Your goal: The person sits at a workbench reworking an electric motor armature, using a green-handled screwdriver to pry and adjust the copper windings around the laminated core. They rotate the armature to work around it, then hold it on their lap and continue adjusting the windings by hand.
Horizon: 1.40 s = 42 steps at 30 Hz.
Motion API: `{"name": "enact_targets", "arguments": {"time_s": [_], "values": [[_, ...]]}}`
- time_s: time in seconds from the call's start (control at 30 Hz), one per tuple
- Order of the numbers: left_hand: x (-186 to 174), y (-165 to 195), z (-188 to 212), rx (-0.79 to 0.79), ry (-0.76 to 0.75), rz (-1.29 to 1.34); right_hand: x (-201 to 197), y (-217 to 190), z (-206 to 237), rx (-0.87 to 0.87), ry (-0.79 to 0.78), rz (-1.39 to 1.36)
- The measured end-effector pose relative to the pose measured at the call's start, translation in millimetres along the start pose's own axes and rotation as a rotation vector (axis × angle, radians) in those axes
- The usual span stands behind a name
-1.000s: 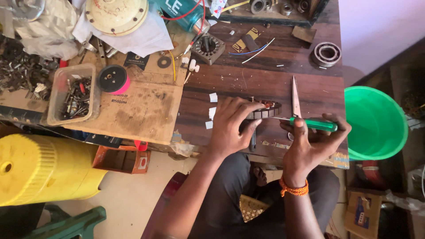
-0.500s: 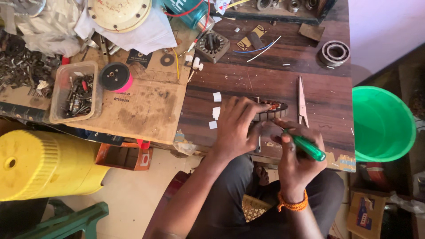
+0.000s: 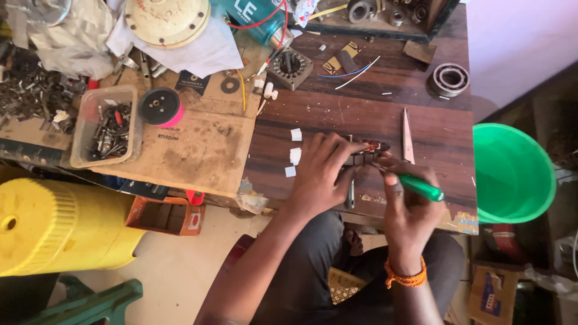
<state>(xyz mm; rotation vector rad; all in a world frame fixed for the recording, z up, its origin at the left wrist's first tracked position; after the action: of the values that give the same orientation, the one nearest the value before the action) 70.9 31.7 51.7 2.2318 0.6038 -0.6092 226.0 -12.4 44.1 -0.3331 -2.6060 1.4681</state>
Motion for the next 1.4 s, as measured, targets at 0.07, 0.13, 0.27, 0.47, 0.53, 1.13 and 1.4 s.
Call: {"name": "enact_targets", "arguments": {"time_s": [0.07, 0.13, 0.27, 0.47, 0.53, 1.13, 1.4], "values": [[-2.9, -0.2, -0.4, -0.009, -0.021, 0.055, 0.4, -3.1, -0.4, -0.029, -0.056, 0.112], [-4.9, 0.0, 0.4, -0.023, -0.03, 0.104, -0.6, -6.8, 3.7, 0.005, -0.1, 0.296], [-4.8, -2.4, 3.0, -0.042, -0.03, 0.147, -28.3, -24.4, -0.7, 0.022, 0.002, 0.054], [-2.0, -2.0, 1.6, -0.05, 0.015, 0.124, -58.8, -28.4, -29.7, 0.03, 0.187, -0.048], [-3.3, -0.6, -0.4, -0.052, 0.027, 0.129, -57.7, -30.7, -36.3, 0.013, 0.17, -0.062], [0.5, -10.4, 0.4, -0.109, -0.128, 0.11, -43.6, -13.5, -32.1, 0.101, 0.078, 0.188], [4.8, -11.2, -3.9, -0.193, -0.211, 0.112, -33.9, -11.9, -35.3, 0.12, 0.059, 0.167]]}}
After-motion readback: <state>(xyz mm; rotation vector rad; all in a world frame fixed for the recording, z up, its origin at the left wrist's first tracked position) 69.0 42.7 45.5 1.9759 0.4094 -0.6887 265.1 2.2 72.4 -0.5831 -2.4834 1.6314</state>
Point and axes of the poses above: each hand's wrist, its own z-axis away from the middle knuckle, its own x-axis out of the palm, y = z × x, the point moved 6 cm from there along -z, towards the middle knuckle, and after that the axes turned 2 degrees about -x, right-handed, at the moved point
